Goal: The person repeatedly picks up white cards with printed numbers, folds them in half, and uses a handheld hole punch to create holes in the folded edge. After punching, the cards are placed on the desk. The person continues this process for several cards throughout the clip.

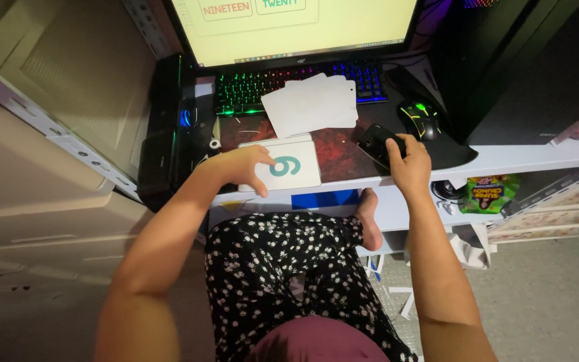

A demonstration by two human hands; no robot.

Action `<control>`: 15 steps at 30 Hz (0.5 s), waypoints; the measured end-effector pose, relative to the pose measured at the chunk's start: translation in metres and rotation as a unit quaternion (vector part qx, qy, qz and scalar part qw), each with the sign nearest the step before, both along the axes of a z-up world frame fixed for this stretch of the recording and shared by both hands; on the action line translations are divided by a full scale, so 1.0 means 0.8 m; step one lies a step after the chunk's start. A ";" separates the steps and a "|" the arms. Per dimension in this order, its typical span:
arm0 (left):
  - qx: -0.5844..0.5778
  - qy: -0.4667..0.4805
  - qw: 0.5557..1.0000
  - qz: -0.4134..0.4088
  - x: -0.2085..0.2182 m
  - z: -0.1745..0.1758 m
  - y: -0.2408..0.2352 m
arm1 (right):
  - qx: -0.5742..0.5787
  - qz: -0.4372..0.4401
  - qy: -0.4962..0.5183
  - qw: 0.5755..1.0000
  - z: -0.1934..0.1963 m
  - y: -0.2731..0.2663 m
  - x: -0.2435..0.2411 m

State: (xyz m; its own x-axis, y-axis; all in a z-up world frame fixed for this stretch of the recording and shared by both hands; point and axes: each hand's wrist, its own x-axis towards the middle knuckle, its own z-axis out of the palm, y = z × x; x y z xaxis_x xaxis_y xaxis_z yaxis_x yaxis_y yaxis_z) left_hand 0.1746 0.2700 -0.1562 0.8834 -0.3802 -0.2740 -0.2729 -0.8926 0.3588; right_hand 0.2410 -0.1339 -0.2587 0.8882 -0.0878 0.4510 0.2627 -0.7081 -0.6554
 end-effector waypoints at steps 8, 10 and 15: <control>-0.074 -0.055 0.995 -0.034 0.016 -0.056 0.028 | 0.002 0.000 -0.003 1.000 0.000 -0.001 0.000; -0.086 -0.060 0.994 -0.035 0.014 -0.053 0.031 | 0.001 -0.002 -0.002 1.000 0.001 -0.001 0.001; -0.152 -0.099 0.983 -0.001 0.003 -0.060 0.030 | 0.027 -0.004 -0.032 0.999 0.021 0.007 -0.012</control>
State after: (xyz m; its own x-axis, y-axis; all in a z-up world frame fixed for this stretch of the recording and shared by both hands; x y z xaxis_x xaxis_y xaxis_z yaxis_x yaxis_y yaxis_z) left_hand 0.1772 0.2937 -0.2039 0.9070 -0.4200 0.0304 -0.3665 -0.7518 0.5481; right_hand 0.2312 -0.1283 -0.2415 0.8567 -0.1198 0.5018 0.3007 -0.6743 -0.6744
